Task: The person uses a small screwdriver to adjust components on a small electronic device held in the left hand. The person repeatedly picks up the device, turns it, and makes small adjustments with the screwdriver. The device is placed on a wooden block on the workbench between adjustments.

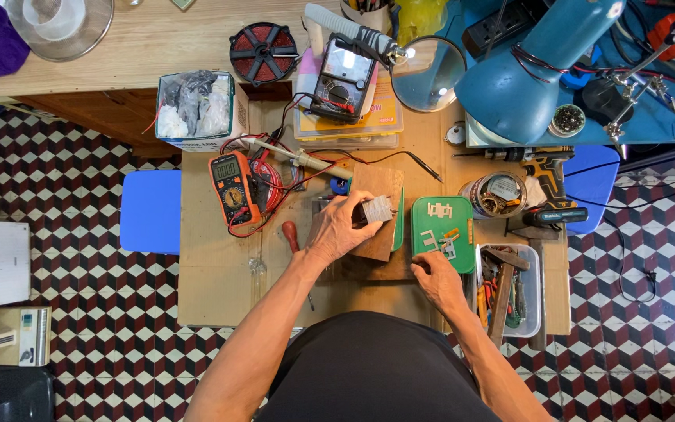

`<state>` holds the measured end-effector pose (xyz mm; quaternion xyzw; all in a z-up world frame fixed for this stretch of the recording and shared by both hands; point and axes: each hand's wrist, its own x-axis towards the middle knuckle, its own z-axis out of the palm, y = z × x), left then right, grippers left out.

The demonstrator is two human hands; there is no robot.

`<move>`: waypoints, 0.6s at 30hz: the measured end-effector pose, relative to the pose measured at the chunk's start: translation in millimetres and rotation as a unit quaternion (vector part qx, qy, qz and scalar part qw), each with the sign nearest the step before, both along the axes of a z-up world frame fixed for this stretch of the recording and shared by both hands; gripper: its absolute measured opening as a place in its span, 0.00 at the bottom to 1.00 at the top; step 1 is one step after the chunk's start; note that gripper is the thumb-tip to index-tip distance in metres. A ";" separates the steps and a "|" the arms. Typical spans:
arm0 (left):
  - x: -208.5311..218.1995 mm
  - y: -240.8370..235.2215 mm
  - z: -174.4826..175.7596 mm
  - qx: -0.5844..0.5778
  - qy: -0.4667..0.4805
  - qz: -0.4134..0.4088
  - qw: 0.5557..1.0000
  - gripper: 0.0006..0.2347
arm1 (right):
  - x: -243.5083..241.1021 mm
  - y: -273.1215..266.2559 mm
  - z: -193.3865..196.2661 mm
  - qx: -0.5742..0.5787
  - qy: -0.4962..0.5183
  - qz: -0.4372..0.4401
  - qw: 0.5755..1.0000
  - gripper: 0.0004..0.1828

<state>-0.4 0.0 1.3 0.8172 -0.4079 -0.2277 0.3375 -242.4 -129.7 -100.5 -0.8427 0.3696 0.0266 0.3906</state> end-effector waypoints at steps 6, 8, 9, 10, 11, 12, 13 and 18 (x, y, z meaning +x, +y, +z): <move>-1.3 -0.2 0.1 0.010 0.002 0.003 1.000 0.22 | -0.1 0.4 1.7 0.013 -0.008 -0.007 1.000 0.16; -2.3 -0.1 -0.1 0.008 -0.003 0.003 1.000 0.23 | -0.5 0.5 2.7 0.016 -0.010 -0.007 1.000 0.16; -3.0 -0.3 -0.3 0.007 -0.004 0.003 1.000 0.23 | -0.6 0.4 3.1 0.018 -0.011 -0.007 1.000 0.16; -3.2 -0.4 -0.5 0.007 -0.006 0.003 1.000 0.23 | -0.1 0.2 3.4 0.019 -0.008 -0.007 1.000 0.16; -3.4 -0.5 -0.6 0.009 -0.006 0.004 1.000 0.23 | 0.4 -0.2 3.7 0.020 -0.005 -0.007 1.000 0.16; -3.6 -0.5 -0.6 0.011 -0.006 0.005 1.000 0.22 | 0.8 0.1 4.1 0.022 -0.002 -0.007 1.000 0.16; -3.6 -0.4 -0.5 0.013 -0.007 0.005 1.000 0.22 | 1.2 0.5 4.5 0.024 -0.004 -0.009 1.000 0.16; -3.6 -0.4 0.5 -0.007 -0.026 -0.001 1.000 0.21 | 1.6 0.8 7.0 0.025 0.007 -0.011 1.000 0.16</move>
